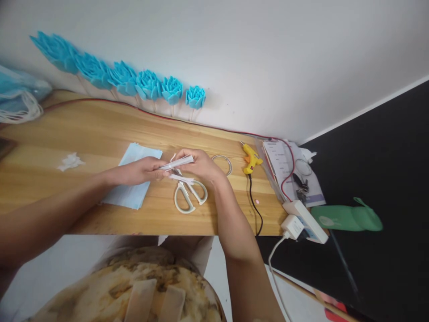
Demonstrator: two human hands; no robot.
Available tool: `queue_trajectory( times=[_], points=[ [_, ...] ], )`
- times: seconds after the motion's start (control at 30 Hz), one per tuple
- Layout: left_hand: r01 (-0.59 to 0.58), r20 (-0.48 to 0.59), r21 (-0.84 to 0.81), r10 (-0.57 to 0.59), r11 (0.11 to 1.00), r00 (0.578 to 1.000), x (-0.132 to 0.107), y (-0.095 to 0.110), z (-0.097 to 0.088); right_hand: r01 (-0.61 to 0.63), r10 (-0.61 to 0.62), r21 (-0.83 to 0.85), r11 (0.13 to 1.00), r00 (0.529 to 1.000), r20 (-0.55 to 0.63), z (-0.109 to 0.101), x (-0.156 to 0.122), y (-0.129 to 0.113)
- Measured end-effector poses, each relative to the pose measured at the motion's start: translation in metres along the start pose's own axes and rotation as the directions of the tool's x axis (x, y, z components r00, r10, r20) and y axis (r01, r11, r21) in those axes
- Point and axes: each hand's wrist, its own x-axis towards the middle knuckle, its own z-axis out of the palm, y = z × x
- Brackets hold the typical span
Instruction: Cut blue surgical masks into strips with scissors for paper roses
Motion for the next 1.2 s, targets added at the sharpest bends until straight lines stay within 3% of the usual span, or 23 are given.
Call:
queue_trajectory(
  times=[0.17,0.3,0.43,0.53,0.63,0.8,0.97,1.1,1.2],
  points=[
    [0.007,0.104,0.021,-0.009,1.0,0.995,-0.002,0.002,-0.004,0.015,-0.015,-0.001,1.0,0.985,-0.169,-0.003,-0.002,-0.002],
    [-0.016,0.085,0.035,0.013,0.999,0.996,-0.002,0.002,-0.007,0.038,-0.052,-0.057,0.998,0.957,-0.285,-0.011,-0.003,-0.004],
    [0.004,0.073,0.015,-0.005,1.0,0.997,-0.003,0.001,-0.008,0.043,-0.055,-0.063,0.997,0.978,-0.203,-0.012,-0.004,-0.005],
    [0.04,0.07,-0.073,-0.035,0.997,0.997,-0.004,0.001,-0.007,0.056,-0.056,0.007,0.998,0.996,-0.063,-0.005,-0.005,-0.006],
    [0.076,0.082,-0.186,-0.062,0.98,0.995,-0.004,0.002,-0.006,0.035,-0.035,0.083,0.996,0.999,-0.005,0.004,-0.004,-0.007],
    [0.079,0.041,-0.284,-0.07,0.956,0.997,-0.004,0.004,-0.006,0.115,-0.097,0.137,0.984,0.987,-0.129,0.018,0.002,0.001],
    [0.085,-0.037,-0.354,-0.105,0.931,0.994,-0.005,0.005,-0.007,0.041,-0.006,0.126,0.991,0.964,-0.265,0.024,0.005,0.004],
    [0.033,-0.048,-0.395,-0.057,0.918,0.997,-0.003,0.0,-0.006,0.044,-0.011,0.132,0.99,0.972,-0.235,0.023,0.005,0.0],
    [-0.018,-0.049,-0.518,-0.009,0.855,0.999,-0.002,-0.005,-0.002,0.061,-0.03,0.137,0.989,0.975,-0.219,0.022,0.005,-0.002]
  ],
)
